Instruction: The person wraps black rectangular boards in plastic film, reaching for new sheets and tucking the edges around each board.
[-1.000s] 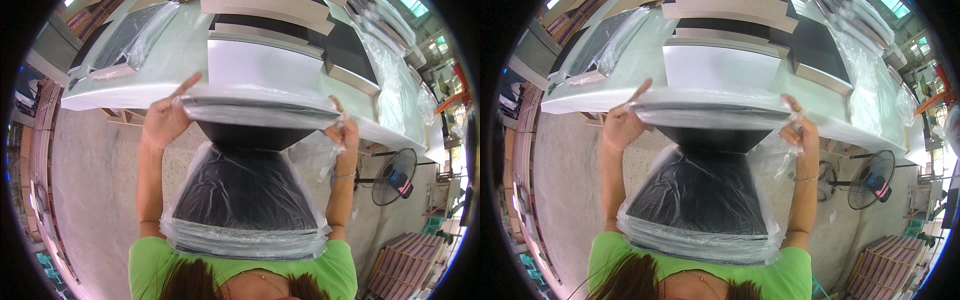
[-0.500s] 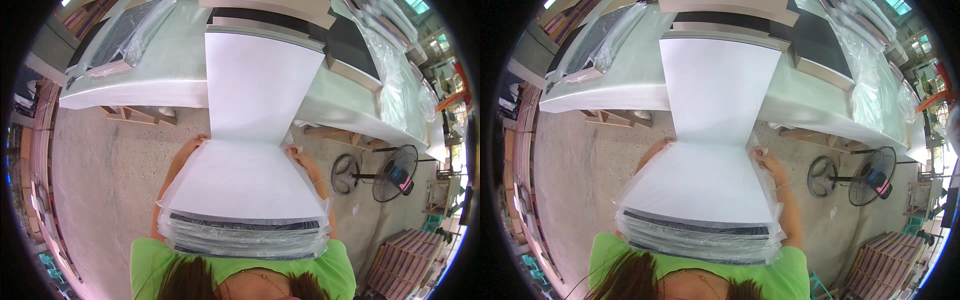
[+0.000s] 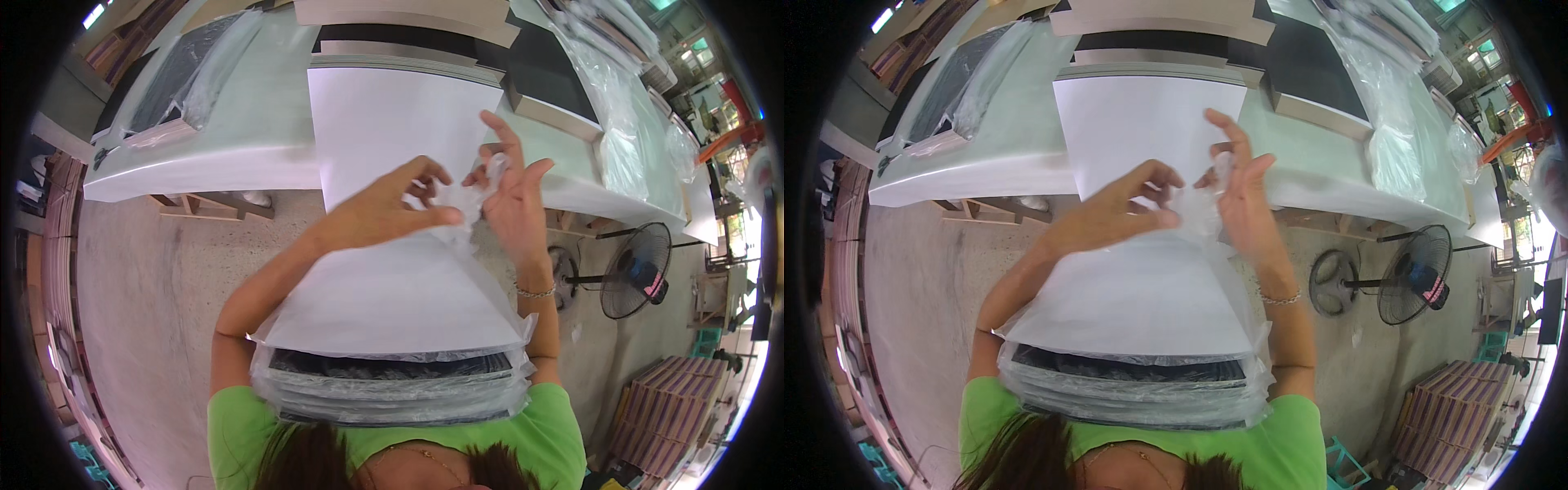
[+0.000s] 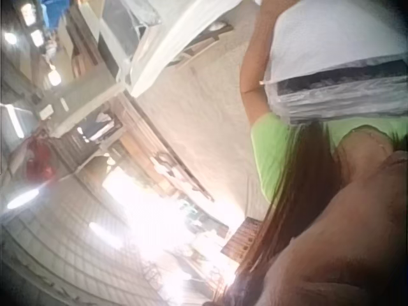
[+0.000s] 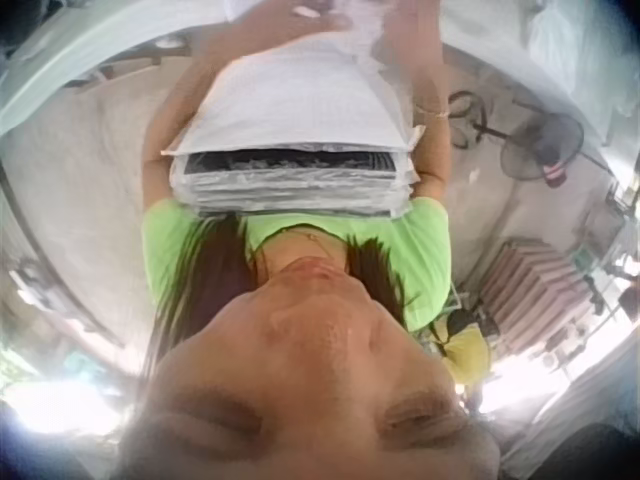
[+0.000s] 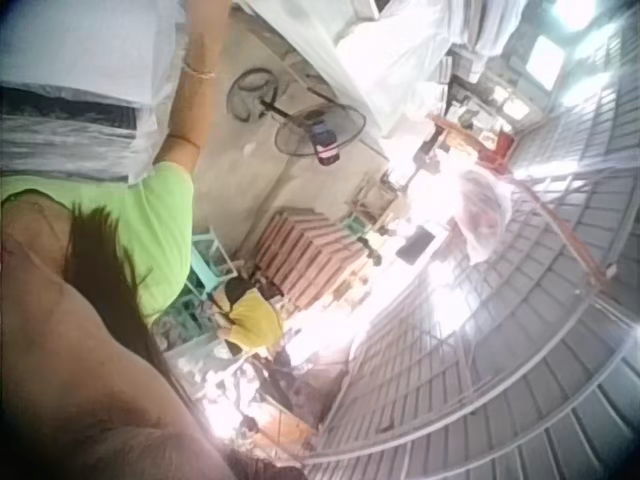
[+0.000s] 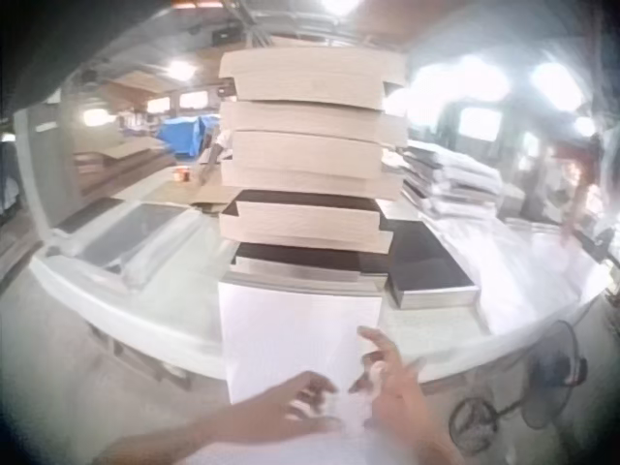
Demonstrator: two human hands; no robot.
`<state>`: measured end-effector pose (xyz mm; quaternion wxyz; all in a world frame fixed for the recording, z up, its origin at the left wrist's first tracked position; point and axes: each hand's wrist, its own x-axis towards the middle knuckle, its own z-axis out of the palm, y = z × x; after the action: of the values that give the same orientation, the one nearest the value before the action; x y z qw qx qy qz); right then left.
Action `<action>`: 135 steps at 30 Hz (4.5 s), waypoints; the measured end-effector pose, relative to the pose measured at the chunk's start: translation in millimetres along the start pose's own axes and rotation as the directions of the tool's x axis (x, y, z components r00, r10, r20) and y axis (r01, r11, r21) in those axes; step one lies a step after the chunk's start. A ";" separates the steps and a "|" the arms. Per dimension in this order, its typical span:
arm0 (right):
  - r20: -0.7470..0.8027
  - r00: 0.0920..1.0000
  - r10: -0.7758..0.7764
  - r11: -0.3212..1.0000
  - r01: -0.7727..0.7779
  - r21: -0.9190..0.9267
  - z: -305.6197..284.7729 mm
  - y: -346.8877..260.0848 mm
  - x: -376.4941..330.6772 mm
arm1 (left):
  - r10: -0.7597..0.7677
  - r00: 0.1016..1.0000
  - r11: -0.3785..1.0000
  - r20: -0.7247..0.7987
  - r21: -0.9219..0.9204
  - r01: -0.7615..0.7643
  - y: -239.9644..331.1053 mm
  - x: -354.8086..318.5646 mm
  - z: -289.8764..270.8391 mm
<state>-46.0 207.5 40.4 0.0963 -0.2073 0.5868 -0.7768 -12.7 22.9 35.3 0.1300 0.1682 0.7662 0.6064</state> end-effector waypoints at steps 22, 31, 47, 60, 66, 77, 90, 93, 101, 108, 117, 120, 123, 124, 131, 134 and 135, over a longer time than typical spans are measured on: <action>0.190 0.966 -0.175 0.828 0.248 -0.503 -1.7 39.6 1.4 | -0.101 0.990 0.993 -0.097 -0.077 0.094 -7.5 12.6 -19.8; 0.180 0.947 -0.267 0.723 0.320 -0.613 -7.4 19.0 -8.0 | -0.218 0.976 0.857 0.004 -0.478 0.193 -5.9 9.7 -10.7; 0.363 0.776 -0.515 0.321 0.567 -0.758 -7.9 11.8 -2.8 | -0.134 0.989 0.863 0.061 -0.483 0.147 -9.8 9.6 -7.6; -0.028 0.910 -0.413 0.900 0.403 -0.168 -24.3 28.3 -9.8 | -0.209 0.978 0.797 -0.010 -0.581 0.165 -36.1 -0.8 -28.8; -0.058 0.941 -0.333 0.896 0.296 -0.332 -33.8 19.4 -3.5 | -0.078 0.842 0.996 -0.534 -0.081 0.041 -66.8 -5.6 -61.5; 0.633 0.711 0.306 0.940 -0.332 -0.082 -72.9 41.1 -0.5 | -0.054 0.991 0.854 -0.125 -0.520 -0.019 -21.1 9.4 -21.7; 0.113 0.883 0.455 0.494 -0.356 0.793 -54.5 45.9 -19.8 | -0.017 0.988 0.150 -0.155 -0.977 -0.150 -62.9 -14.2 -53.5; 0.378 0.831 0.409 0.625 -0.556 0.548 -78.1 95.0 -51.6 | -0.043 0.965 0.013 -0.260 -0.966 -0.260 -63.7 -2.0 -61.8; 0.337 0.907 -0.252 0.479 -0.185 0.858 -80.1 24.6 -10.0 | -0.246 0.969 0.766 -0.006 -0.614 0.191 -207.0 -43.8 -33.5; 0.032 0.997 -0.074 0.384 -0.001 0.923 -45.5 26.2 8.0 | 0.464 0.753 0.381 0.467 -0.872 0.306 -230.3 -35.2 -14.7; 0.187 0.949 0.255 0.413 -0.282 0.866 -101.3 55.1 -8.7 | -0.051 0.975 0.408 -0.217 -0.895 -0.178 -110.0 -62.8 -75.5; 0.105 0.968 0.226 0.763 -0.243 0.599 -95.8 31.0 0.6 | -0.146 0.890 0.729 -0.431 -0.655 -0.198 -77.4 -51.1 -98.6; -0.111 0.990 0.084 0.969 -0.055 0.243 -69.6 7.9 17.6 | 0.035 0.761 0.973 -0.647 -0.151 -0.173 -71.0 -28.0 -115.0; -0.208 0.978 0.024 0.994 -0.001 0.108 -63.6 6.6 22.9 | 0.137 0.691 0.984 -0.710 0.019 -0.176 -69.9 -22.6 -120.4; -0.198 0.830 -0.522 0.641 0.228 -0.733 -53.4 18.0 64.4 | 0.548 0.554 0.625 -0.627 0.747 0.227 -39.1 4.3 -98.1; -0.147 0.840 -0.522 0.525 0.180 -0.832 -55.3 16.5 67.0 | 0.433 0.621 0.658 -0.653 0.700 0.277 -33.7 -3.9 -90.5; -0.114 0.844 -0.524 0.508 0.202 -0.837 -58.2 18.2 65.4 | 0.458 0.594 0.680 -0.661 0.691 0.245 -34.5 -5.2 -89.3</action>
<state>-131.6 227.3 23.6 -0.2823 -0.2050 0.8192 -0.4552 -47.5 -65.5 22.3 -0.3437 -0.0332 0.8996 0.2673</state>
